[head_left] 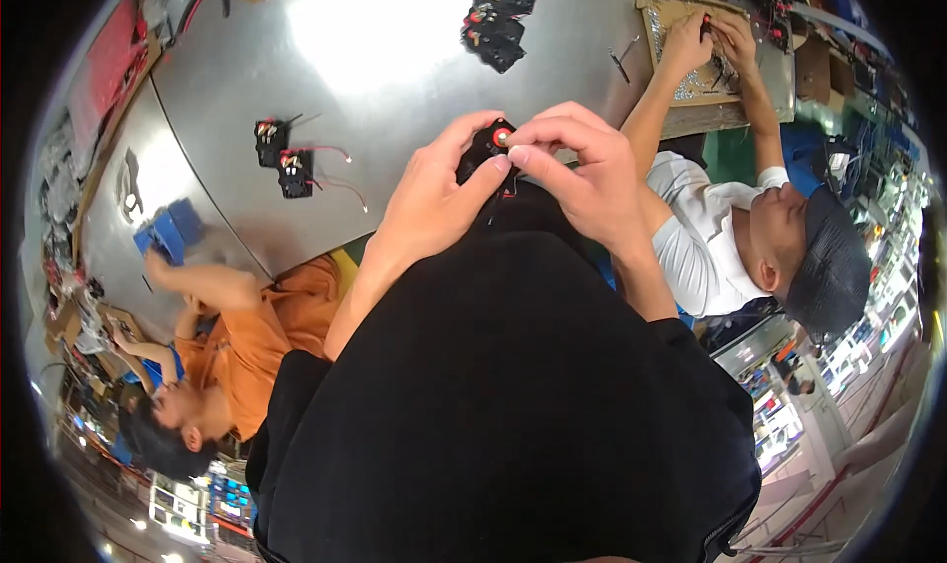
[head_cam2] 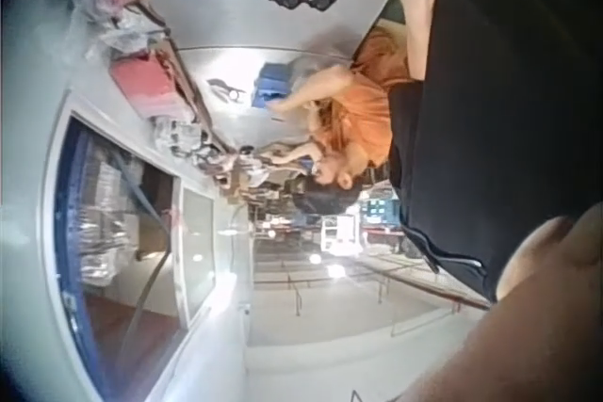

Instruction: Connecting wires and small modules to assemble electronic components at a workbench.

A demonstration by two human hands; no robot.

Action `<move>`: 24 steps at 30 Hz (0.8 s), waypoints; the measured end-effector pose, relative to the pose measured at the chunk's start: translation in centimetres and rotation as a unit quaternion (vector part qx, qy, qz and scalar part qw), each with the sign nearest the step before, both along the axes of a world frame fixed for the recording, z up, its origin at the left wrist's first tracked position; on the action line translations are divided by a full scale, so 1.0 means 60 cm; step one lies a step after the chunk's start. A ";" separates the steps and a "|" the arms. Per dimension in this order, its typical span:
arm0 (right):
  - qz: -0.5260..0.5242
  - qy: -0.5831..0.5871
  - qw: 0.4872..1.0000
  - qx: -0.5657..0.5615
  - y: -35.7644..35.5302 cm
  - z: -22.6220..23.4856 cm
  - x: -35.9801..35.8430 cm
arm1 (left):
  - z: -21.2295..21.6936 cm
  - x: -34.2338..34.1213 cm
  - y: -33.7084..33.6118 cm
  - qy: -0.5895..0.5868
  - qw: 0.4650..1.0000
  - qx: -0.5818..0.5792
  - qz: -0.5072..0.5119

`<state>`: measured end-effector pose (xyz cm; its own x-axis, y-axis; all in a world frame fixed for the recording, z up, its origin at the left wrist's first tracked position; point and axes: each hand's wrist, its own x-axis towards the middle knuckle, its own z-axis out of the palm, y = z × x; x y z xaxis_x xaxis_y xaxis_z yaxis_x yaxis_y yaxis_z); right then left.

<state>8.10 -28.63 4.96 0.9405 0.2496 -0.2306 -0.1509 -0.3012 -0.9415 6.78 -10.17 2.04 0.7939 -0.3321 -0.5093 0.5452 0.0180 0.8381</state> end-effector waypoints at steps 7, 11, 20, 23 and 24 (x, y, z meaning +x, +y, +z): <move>-0.001 0.059 0.998 0.037 0.033 0.005 -0.019 | 0.035 -0.031 0.031 -0.109 0.988 0.100 -0.041; -0.046 0.142 0.983 0.105 0.050 -0.007 -0.029 | 0.023 -0.053 0.036 -0.200 0.968 0.149 -0.006; -0.010 0.238 0.968 0.080 0.060 -0.029 -0.027 | 0.006 -0.065 0.070 -0.214 0.961 0.172 -0.035; -0.145 0.223 0.946 0.186 0.101 -0.040 -0.065 | -0.004 -0.078 0.056 -0.252 0.940 0.228 0.029; -0.165 0.223 0.940 0.196 0.113 -0.041 -0.072 | -0.008 -0.084 0.049 -0.273 0.923 0.260 0.078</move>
